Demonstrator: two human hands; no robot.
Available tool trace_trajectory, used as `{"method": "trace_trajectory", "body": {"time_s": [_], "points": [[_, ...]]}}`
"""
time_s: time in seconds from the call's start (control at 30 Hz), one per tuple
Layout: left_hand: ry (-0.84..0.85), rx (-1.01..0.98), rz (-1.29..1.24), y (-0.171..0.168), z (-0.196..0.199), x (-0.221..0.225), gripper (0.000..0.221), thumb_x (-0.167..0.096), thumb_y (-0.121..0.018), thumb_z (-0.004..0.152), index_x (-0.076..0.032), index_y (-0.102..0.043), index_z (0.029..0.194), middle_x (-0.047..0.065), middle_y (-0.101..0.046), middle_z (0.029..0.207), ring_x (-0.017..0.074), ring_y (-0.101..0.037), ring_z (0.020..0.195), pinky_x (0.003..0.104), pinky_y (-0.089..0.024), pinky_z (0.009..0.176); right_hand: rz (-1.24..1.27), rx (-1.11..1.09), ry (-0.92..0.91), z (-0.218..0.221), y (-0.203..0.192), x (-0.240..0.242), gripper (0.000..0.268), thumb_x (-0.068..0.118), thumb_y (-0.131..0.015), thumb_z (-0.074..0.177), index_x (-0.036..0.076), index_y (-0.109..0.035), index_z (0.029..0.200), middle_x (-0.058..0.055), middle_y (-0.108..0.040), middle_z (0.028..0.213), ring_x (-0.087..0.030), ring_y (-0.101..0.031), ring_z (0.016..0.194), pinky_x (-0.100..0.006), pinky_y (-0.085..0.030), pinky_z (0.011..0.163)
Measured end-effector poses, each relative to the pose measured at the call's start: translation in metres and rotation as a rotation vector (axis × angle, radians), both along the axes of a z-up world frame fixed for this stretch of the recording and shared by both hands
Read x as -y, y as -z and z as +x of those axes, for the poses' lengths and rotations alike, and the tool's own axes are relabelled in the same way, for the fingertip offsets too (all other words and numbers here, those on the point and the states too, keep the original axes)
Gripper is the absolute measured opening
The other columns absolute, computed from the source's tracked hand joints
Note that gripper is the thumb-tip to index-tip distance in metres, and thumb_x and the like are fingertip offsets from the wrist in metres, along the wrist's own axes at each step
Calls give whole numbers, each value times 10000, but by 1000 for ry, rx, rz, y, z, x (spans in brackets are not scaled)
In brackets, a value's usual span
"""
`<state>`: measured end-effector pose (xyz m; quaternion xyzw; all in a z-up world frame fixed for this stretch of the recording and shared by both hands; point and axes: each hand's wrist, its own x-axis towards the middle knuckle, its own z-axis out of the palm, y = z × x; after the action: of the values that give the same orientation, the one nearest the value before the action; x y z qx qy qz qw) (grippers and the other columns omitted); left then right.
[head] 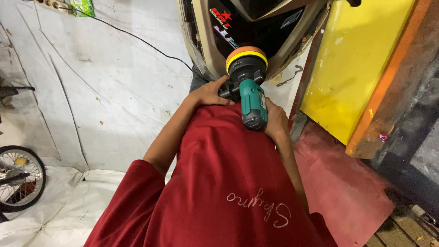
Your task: The person uses a handheld electric polisher with a yellow pad to polish the front fairing of a motorcycle. They move the tool in circular motions across the surface of the vehicle's bodywork.
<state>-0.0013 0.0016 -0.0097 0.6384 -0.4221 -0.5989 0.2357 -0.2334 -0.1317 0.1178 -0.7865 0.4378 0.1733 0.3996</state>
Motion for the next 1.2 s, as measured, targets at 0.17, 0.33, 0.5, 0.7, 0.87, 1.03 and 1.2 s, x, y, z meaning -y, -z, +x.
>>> {"method": "trace_trajectory", "body": {"time_s": [0.17, 0.33, 0.5, 0.7, 0.87, 1.03, 1.2], "points": [[-1, -37, 21, -13, 3, 3, 1201, -619, -832, 681, -46, -280, 1581, 276, -632, 1314, 382, -614, 1249, 400, -462, 1076, 18, -47, 32, 4, -5, -1, 405, 134, -757, 772, 49, -616, 1143, -245, -740, 949, -417, -732, 912, -487, -539, 788], [-10, -60, 63, -22, 5, 5, 1176, -604, -820, 663, -81, -306, 1582, 250, -657, 1290, 366, -634, 1228, 391, -473, 1061, 11, -18, 26, 3, -2, 0, 365, 153, -741, 820, 52, -618, 1148, -246, -740, 964, -428, -726, 928, -489, -541, 799], [-4, -65, 45, -22, 4, 6, 1141, -592, -820, 666, -84, -340, 1567, 235, -659, 1302, 352, -637, 1236, 380, -472, 1067, -7, -57, 4, 0, 3, 1, 417, 135, -746, 784, 60, -622, 1175, -254, -736, 968, -442, -713, 933, -512, -529, 803], [-19, -85, 15, -18, 4, 5, 1175, -595, -832, 670, -62, -306, 1577, 234, -634, 1349, 352, -605, 1275, 380, -446, 1090, -8, -20, 6, 3, -4, 0, 447, 190, -769, 769, 45, -613, 1162, -270, -732, 959, -450, -712, 938, -507, -535, 811], [-12, -66, 25, -12, 2, 3, 1196, -606, -836, 676, -46, -288, 1580, 247, -610, 1374, 354, -591, 1296, 377, -438, 1106, -8, -35, 7, 1, 2, 1, 425, 178, -756, 783, 64, -624, 1171, -265, -730, 966, -451, -710, 934, -505, -534, 805], [-21, -83, 36, -8, 2, 2, 1204, -600, -832, 669, -51, -285, 1590, 246, -605, 1382, 352, -581, 1306, 374, -433, 1107, -12, -32, -8, -2, 3, 1, 384, 108, -724, 786, 45, -608, 1147, -263, -730, 968, -452, -712, 931, -508, -528, 794], [-19, -72, 5, -9, 2, 2, 1210, -607, -830, 671, -39, -289, 1593, 250, -612, 1381, 348, -588, 1313, 371, -435, 1118, -4, 41, 3, -4, 2, 1, 341, 133, -737, 809, 31, -597, 1102, -268, -727, 946, -442, -724, 920, -496, -538, 793]]}}
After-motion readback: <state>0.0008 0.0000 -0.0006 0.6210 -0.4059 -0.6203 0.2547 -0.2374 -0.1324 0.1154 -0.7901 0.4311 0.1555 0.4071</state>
